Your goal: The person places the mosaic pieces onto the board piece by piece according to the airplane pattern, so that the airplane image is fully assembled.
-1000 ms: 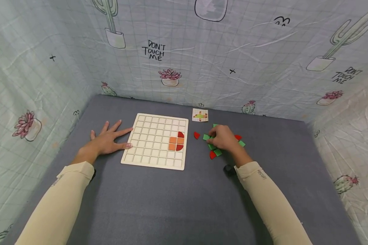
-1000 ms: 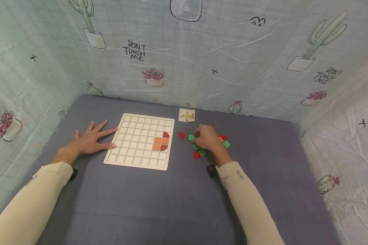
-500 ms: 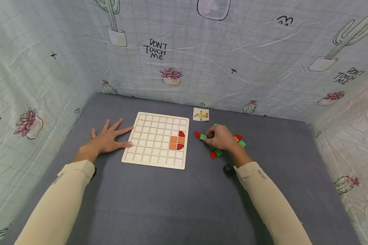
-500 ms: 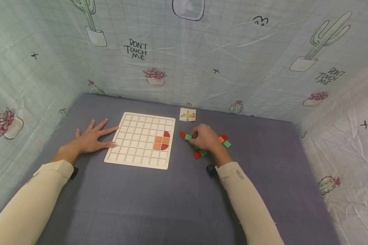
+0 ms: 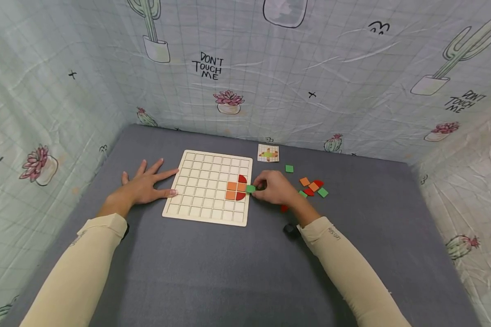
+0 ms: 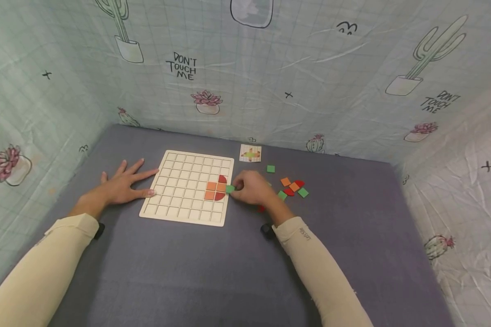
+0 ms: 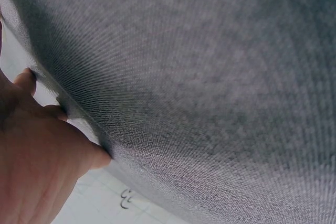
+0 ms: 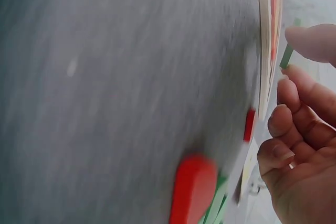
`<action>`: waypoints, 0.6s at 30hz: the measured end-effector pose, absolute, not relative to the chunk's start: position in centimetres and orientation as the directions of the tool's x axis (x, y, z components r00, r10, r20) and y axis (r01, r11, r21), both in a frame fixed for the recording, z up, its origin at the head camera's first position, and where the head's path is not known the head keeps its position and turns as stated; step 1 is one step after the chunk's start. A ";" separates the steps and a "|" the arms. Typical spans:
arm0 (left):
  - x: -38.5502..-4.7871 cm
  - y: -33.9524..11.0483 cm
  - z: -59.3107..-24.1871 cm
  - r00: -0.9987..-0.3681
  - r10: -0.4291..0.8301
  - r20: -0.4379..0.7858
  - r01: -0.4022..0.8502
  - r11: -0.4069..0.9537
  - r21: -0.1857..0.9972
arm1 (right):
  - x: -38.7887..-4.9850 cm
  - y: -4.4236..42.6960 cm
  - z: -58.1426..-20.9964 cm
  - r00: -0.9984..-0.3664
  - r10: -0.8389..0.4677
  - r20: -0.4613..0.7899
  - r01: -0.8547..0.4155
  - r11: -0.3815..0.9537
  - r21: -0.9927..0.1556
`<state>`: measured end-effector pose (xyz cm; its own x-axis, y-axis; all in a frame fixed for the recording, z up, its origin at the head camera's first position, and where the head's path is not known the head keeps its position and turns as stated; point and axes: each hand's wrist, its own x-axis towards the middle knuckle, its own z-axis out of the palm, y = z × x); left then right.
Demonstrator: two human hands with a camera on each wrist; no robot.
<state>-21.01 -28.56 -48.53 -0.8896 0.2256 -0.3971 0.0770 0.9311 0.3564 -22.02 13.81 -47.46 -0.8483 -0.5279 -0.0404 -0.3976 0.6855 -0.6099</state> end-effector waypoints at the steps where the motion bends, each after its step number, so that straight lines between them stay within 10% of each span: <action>1: -20.9 -28.4 -48.2 -0.888 0.227 -0.399 0.079 0.932 0.353 | -22.0 13.4 -47.5 -0.843 -0.537 -0.034 -0.404 0.675 -0.618; 18: -20.6 -28.0 -47.5 -0.888 0.225 -0.402 0.084 0.937 0.339 | -21.6 10.3 -47.2 -0.780 -0.625 -0.014 -0.437 0.561 -0.703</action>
<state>-20.55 -27.99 -47.52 -0.8876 0.2248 -0.4020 0.0838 0.9371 0.3390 -21.57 10.26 -47.17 -0.7802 -0.6254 -0.0138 -0.4369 0.5606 -0.7035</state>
